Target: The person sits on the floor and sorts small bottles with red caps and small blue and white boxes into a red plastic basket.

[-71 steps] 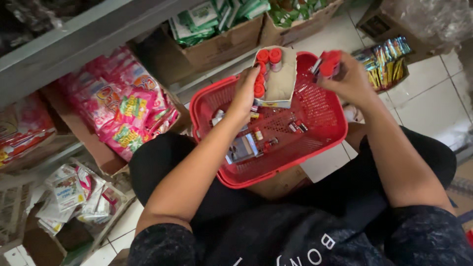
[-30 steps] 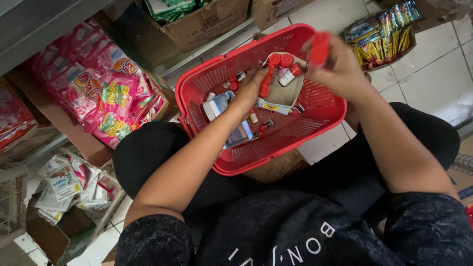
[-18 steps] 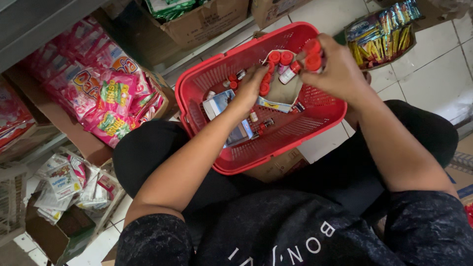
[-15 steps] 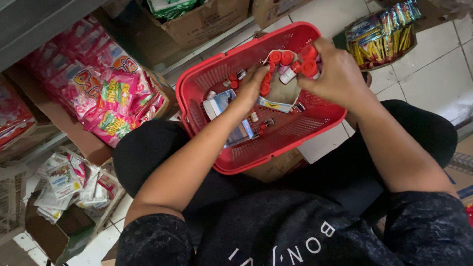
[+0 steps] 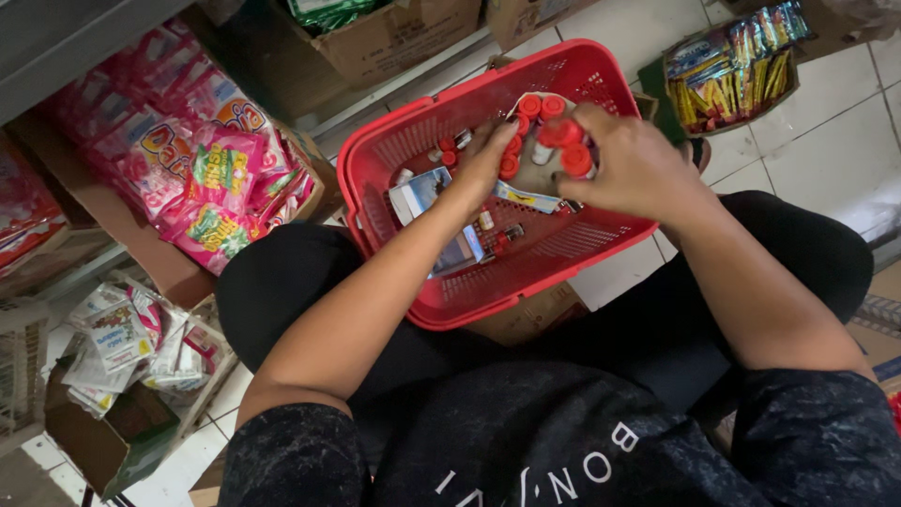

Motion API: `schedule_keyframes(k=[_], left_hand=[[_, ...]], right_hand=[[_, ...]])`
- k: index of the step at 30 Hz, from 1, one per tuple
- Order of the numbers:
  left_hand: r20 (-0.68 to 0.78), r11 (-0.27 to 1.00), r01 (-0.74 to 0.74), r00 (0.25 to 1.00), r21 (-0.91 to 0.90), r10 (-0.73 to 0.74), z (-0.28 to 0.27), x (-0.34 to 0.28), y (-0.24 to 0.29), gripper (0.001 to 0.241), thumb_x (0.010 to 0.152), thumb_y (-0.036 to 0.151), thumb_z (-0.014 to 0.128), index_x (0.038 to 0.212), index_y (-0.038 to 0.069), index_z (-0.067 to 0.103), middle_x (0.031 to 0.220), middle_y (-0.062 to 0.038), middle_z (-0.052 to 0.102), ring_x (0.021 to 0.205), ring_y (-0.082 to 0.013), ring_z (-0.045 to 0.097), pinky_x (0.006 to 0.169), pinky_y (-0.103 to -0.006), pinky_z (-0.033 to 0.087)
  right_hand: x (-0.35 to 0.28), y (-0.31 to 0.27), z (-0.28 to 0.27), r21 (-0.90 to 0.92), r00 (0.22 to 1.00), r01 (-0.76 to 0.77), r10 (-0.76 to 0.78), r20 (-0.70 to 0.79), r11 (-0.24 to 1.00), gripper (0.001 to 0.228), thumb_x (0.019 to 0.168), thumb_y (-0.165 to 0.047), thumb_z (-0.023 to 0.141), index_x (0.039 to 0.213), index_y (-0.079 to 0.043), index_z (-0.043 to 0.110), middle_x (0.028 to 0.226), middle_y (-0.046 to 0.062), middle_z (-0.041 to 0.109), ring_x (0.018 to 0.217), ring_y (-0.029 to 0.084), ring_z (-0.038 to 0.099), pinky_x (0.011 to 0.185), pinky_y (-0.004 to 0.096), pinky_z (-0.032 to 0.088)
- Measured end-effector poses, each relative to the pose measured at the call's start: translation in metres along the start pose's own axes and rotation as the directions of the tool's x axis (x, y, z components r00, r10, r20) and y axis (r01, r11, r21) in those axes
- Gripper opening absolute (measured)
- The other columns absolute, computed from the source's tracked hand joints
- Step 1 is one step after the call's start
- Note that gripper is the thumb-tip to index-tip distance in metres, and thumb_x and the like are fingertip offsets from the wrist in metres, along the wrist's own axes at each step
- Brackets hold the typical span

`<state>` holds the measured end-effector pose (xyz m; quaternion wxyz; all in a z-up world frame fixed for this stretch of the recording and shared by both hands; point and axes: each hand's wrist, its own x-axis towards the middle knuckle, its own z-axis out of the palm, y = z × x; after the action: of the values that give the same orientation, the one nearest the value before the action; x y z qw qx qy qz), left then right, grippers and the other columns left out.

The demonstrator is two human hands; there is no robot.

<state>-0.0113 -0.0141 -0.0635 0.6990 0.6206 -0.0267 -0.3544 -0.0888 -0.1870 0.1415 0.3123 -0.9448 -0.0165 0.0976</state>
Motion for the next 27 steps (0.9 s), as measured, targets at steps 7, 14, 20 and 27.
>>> schedule_keyframes(k=[7, 14, 20, 27], left_hand=[[-0.005, 1.000, 0.021, 1.000, 0.002, -0.021, 0.001, -0.003, 0.009, 0.063, 0.097, 0.049, 0.057, 0.138, 0.001, 0.058, 0.139, -0.016, 0.062, 0.131, -0.0250, 0.056, 0.111, -0.0363, 0.040], [0.000, 1.000, 0.005, 1.000, 0.002, -0.005, 0.001, -0.004, 0.007, 0.060, 0.098, 0.045, 0.057, 0.140, 0.002, 0.054, 0.140, -0.013, 0.059, 0.133, -0.0234, 0.053, 0.112, -0.0342, 0.037], [0.065, 1.000, -0.021, 0.998, -0.010, 0.021, 0.004, -0.004, 0.005, 0.059, 0.100, 0.043, 0.055, 0.137, -0.003, 0.059, 0.134, -0.021, 0.065, 0.126, -0.0286, 0.060, 0.108, -0.0362, 0.044], [0.012, 0.998, 0.002, 1.000, 0.064, -0.002, 0.004, -0.006, 0.008, 0.063, 0.100, 0.044, 0.054, 0.145, 0.001, 0.048, 0.146, -0.017, 0.055, 0.135, -0.0250, 0.052, 0.112, -0.0341, 0.039]], right_hand=[[0.002, 0.006, -0.001, 0.137, 0.999, 0.019, -0.014, -0.037, 0.990, 0.049, 0.078, -0.021, 0.080, 0.120, -0.002, 0.062, 0.093, 0.017, 0.073, 0.083, 0.030, 0.073, 0.080, 0.040, 0.057], [0.006, 0.017, 0.005, 0.062, 0.955, -0.035, 0.052, -0.293, 0.997, 0.045, 0.086, -0.024, 0.083, 0.116, -0.001, 0.060, 0.092, 0.018, 0.071, 0.086, 0.033, 0.073, 0.078, 0.042, 0.057], [0.016, 0.017, 0.026, -0.309, 0.942, -0.050, -0.058, -0.331, 0.950, 0.055, 0.077, -0.041, 0.091, 0.107, -0.004, 0.064, 0.075, 0.019, 0.068, 0.073, 0.038, 0.070, 0.067, 0.046, 0.057], [0.020, 0.017, 0.041, -0.324, 0.932, -0.090, -0.035, -0.361, 0.942, 0.052, 0.073, -0.034, 0.088, 0.107, -0.005, 0.064, 0.074, 0.016, 0.069, 0.070, 0.036, 0.070, 0.061, 0.045, 0.055]])
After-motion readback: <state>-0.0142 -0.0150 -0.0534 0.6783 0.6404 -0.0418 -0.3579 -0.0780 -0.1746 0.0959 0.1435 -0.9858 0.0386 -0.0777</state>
